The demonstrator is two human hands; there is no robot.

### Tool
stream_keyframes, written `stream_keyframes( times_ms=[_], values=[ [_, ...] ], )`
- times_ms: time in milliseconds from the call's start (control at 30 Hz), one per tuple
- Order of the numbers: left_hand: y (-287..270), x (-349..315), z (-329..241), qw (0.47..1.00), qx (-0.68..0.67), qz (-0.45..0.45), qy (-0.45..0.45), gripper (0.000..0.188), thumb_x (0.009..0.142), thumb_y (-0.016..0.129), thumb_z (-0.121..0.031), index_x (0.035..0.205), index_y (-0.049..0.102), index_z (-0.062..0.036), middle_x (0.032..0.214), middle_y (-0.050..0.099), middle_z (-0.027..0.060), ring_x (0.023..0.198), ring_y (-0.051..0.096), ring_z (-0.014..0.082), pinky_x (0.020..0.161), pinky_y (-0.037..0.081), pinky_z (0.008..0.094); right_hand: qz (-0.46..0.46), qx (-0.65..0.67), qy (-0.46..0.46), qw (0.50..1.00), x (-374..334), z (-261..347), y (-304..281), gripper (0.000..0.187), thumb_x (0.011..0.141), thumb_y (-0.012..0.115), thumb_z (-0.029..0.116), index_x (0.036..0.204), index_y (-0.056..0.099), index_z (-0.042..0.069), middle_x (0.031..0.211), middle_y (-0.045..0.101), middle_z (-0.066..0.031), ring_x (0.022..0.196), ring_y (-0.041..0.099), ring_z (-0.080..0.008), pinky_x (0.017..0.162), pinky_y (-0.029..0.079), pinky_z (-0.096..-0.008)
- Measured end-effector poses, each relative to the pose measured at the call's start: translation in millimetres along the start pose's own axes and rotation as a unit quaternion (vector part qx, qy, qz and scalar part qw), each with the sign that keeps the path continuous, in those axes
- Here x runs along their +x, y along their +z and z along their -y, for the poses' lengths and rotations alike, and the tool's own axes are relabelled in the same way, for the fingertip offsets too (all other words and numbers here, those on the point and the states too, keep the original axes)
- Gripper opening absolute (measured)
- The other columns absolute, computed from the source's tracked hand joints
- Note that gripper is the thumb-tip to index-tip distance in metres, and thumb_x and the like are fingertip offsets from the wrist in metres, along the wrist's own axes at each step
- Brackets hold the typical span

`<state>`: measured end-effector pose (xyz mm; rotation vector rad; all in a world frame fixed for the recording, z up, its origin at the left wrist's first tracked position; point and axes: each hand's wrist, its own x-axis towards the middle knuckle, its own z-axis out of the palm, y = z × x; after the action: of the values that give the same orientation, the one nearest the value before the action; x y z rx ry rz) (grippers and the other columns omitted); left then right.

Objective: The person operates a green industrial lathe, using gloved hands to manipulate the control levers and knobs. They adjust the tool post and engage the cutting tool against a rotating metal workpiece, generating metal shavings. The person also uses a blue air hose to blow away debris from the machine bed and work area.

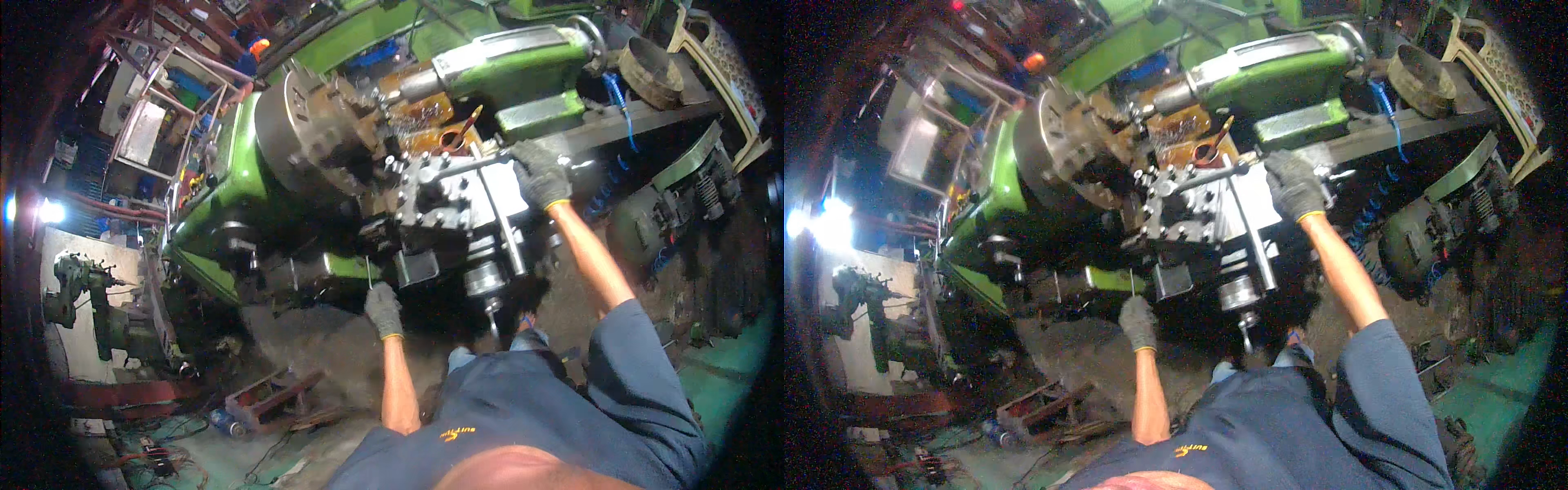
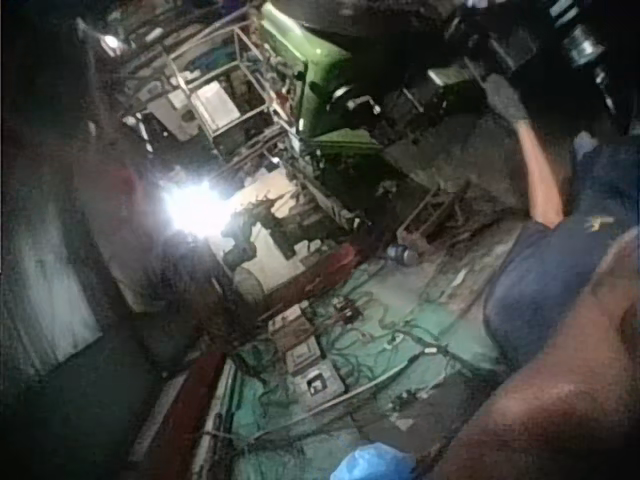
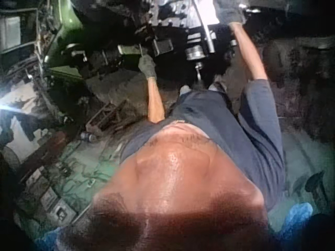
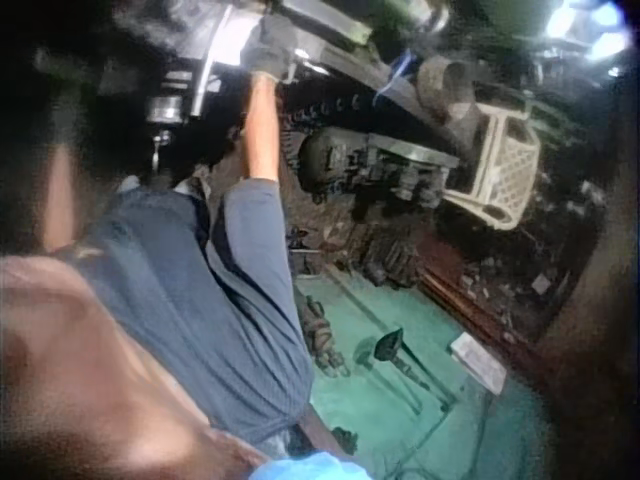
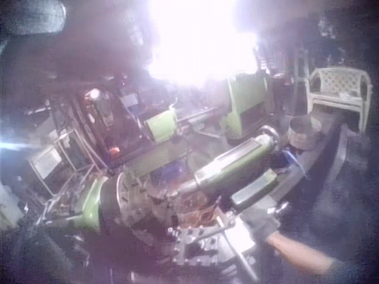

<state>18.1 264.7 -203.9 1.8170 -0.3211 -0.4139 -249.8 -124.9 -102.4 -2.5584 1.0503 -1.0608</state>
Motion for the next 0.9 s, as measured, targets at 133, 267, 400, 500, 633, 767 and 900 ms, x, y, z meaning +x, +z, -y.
stream_keyframes(
  times_ms=[133, 267, 400, 500, 633, 767, 900],
  values=[
    [68, 23, -145, 0.954, 0.046, -0.041, 0.294, 0.021, 0.101, 0.066, -0.020, 0.104, 0.071, 0.0004, 0.096, 0.070, 0.0103, 0.087, 0.065, 0.0219, 0.081, 0.053, 0.0382, 0.079, -0.071, 0.016, 0.994, 4, -10, 1, 0.029, 0.092, 0.059, 0.023, 0.113, 0.068, 0.005, 0.117, 0.069, -0.0198, 0.113, 0.064, -0.0387, 0.100, 0.049, -0.0490],
    [124, 1, -285, 0.837, 0.128, -0.064, 0.528, 0.021, 0.100, 0.066, -0.022, 0.104, 0.072, -0.0027, 0.104, 0.073, 0.0162, 0.100, 0.068, 0.0361, 0.089, 0.054, 0.0436, 0.019, -0.015, 0.009, 1.000, -2, -1, -2, 0.038, 0.092, 0.065, 0.027, 0.125, 0.070, 0.010, 0.137, 0.066, -0.0147, 0.130, 0.060, -0.0346, 0.113, 0.042, -0.0476],
    [167, 49, -286, 0.834, 0.177, 0.040, 0.521, 0.038, 0.104, 0.061, -0.038, 0.100, 0.073, -0.0025, 0.094, 0.073, 0.0159, 0.084, 0.069, 0.0286, 0.081, 0.055, 0.0401, 0.009, -0.016, -0.002, 1.000, -1, -1, 2, 0.038, 0.090, 0.066, 0.029, 0.122, 0.071, 0.009, 0.134, 0.068, -0.0150, 0.130, 0.059, -0.0361, 0.112, 0.042, -0.0498],
    [191, 57, -269, 0.881, 0.184, 0.065, 0.431, 0.040, 0.101, 0.060, -0.036, 0.086, 0.073, -0.0017, 0.073, 0.069, 0.0147, 0.066, 0.067, 0.0285, 0.067, 0.053, 0.0406, 0.012, -0.017, -0.006, 1.000, 0, -12, 3, 0.040, 0.090, 0.065, 0.030, 0.124, 0.069, 0.008, 0.131, 0.068, -0.0169, 0.127, 0.060, -0.0367, 0.109, 0.044, -0.0507],
    [194, 53, -265, 0.916, 0.112, 0.095, 0.373, 0.037, 0.101, 0.060, -0.032, 0.085, 0.073, -0.0021, 0.071, 0.069, 0.0149, 0.063, 0.065, 0.0231, 0.062, 0.049, 0.0404, -0.002, -0.005, -0.003, 1.000, -3, -7, -5, 0.041, 0.087, 0.067, 0.027, 0.123, 0.069, 0.007, 0.125, 0.068, -0.0187, 0.118, 0.062, -0.0381, 0.104, 0.047, -0.0509],
    [195, 54, -263, 0.934, 0.077, 0.092, 0.337, 0.035, 0.100, 0.062, -0.027, 0.079, 0.070, 0.0004, 0.065, 0.064, 0.0110, 0.062, 0.060, 0.0145, 0.059, 0.048, 0.0371, -0.040, -0.009, -0.021, 0.999, -3, -5, -5, 0.040, 0.086, 0.067, 0.023, 0.122, 0.069, 0.006, 0.124, 0.068, -0.0190, 0.118, 0.062, -0.0389, 0.103, 0.047, -0.0503],
    [188, 61, -257, 0.942, 0.090, 0.098, 0.307, 0.036, 0.102, 0.061, -0.027, 0.079, 0.069, -0.0001, 0.065, 0.064, 0.0112, 0.060, 0.060, 0.0157, 0.059, 0.047, 0.0380, 0.008, 0.028, 0.004, 1.000, -2, 0, -7, 0.043, 0.088, 0.065, 0.025, 0.127, 0.068, 0.006, 0.133, 0.066, -0.0179, 0.125, 0.060, -0.0378, 0.109, 0.044, -0.0509]
  ],
)
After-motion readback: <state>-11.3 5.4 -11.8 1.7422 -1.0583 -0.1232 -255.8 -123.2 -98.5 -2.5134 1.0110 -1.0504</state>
